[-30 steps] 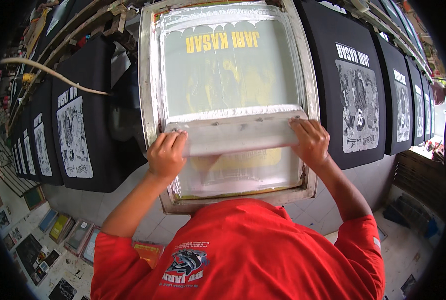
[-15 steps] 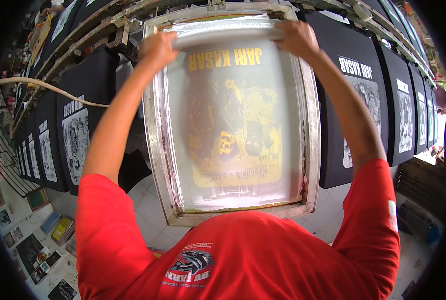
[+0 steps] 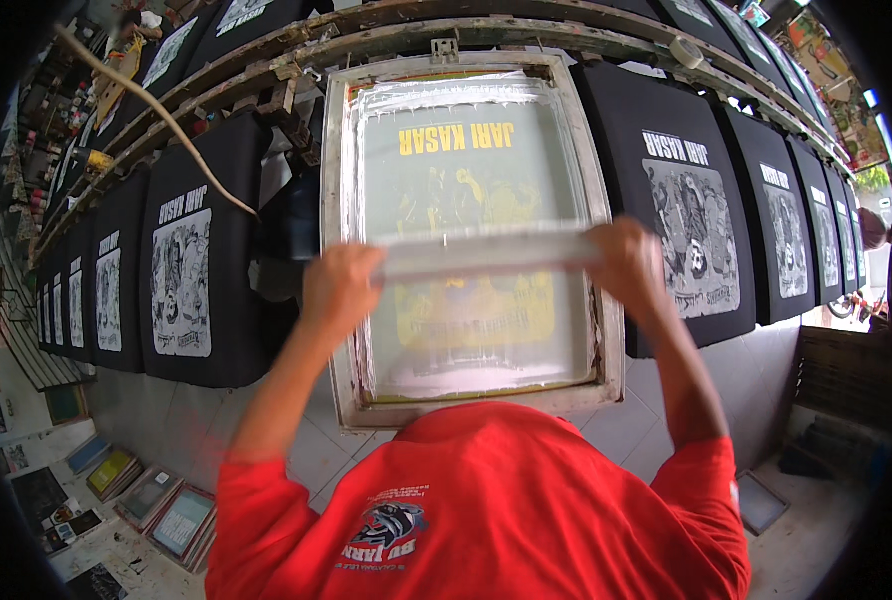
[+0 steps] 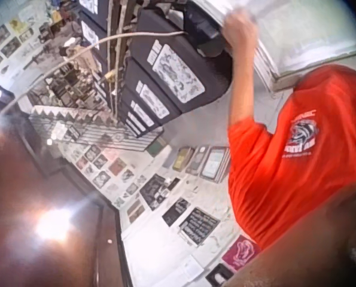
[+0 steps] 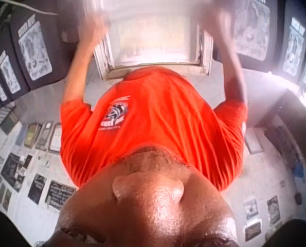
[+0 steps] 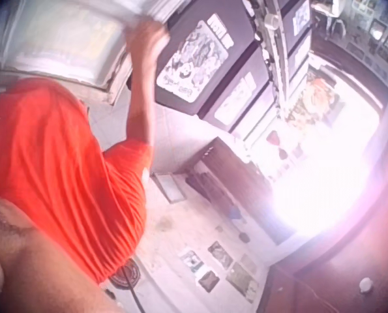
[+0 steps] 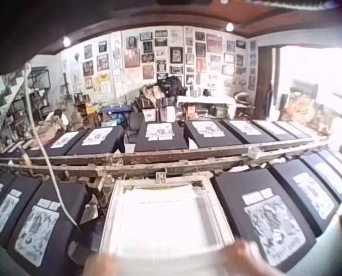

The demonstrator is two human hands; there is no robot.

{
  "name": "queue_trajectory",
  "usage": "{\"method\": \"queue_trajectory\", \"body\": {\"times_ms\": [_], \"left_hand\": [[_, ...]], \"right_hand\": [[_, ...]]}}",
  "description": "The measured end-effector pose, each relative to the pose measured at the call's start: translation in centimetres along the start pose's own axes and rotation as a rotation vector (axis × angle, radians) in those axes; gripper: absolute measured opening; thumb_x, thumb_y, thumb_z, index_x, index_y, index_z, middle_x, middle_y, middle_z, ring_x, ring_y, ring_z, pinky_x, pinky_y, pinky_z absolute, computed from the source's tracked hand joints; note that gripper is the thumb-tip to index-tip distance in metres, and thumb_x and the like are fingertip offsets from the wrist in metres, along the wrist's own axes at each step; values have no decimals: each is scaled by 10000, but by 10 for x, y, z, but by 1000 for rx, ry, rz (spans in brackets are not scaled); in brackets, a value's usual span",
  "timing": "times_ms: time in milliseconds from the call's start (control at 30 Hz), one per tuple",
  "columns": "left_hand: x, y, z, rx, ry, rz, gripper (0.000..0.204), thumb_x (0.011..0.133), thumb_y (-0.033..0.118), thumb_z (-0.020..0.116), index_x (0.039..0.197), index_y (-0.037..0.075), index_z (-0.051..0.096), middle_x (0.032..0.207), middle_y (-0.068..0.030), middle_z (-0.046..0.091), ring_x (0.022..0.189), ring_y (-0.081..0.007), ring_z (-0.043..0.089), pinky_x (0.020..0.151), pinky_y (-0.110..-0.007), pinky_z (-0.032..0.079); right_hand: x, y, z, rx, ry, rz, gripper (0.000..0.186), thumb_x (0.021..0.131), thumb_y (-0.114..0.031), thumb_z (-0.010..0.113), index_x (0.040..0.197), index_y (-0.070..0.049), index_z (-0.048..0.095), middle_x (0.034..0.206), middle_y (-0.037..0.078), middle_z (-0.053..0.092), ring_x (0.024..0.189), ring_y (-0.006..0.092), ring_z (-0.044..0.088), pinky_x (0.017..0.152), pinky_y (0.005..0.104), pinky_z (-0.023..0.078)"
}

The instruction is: The person prepares a screen printing frame by applying tape to its edges. They then position the frame over a black t-shirt and use a squeegee to pull yellow ink across the mesh, transferring a graphic design onto the fabric. The process is repeated on multiple shirts.

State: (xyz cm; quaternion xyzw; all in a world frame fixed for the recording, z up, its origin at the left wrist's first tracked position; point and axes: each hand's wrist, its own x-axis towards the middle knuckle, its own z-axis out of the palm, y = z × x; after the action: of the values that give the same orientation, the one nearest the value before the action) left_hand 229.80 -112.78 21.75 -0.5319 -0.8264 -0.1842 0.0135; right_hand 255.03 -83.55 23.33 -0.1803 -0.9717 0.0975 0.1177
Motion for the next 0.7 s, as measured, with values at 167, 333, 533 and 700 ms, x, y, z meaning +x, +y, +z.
{"method": "queue_trajectory", "body": {"times_ms": [167, 333, 533, 700], "left_hand": [[-137, 58, 14, -76, -4, 27, 376, 608, -20, 694, 976, 55, 679, 988, -70, 685, 951, -262, 639, 799, -362, 537], [-194, 79, 37, -58, 63, 24, 449, 576, 4, 730, 1016, 62, 665, 1030, -58, 661, 1003, -251, 614, 846, -366, 519], [-213, 82, 45, -44, 30, 53, 536, 594, 78, 788, 1102, 32, 623, 1150, -93, 615, 1091, -279, 561, 931, -383, 478], [-217, 86, 41, -114, 12, 27, 600, 600, 124, 812, 1155, 19, 611, 1192, -107, 604, 1119, -303, 547, 960, -403, 461]], "right_hand": [[-146, -57, 16, 33, 80, -22, 285, 597, -27, 684, 873, -95, 687, 886, 16, 688, 835, 232, 647, 730, 371, 536], [-207, -79, 38, -23, 155, -8, 327, 623, -43, 694, 947, -86, 679, 980, 19, 682, 928, 223, 642, 807, 359, 526], [-225, -82, 47, 49, 163, -31, 435, 616, -207, 796, 1000, -52, 660, 1060, 56, 671, 991, 247, 629, 866, 378, 505], [-233, -79, 53, 50, 124, -29, 537, 601, -258, 838, 1058, -38, 663, 1145, 72, 652, 1062, 272, 599, 907, 397, 488]]}}
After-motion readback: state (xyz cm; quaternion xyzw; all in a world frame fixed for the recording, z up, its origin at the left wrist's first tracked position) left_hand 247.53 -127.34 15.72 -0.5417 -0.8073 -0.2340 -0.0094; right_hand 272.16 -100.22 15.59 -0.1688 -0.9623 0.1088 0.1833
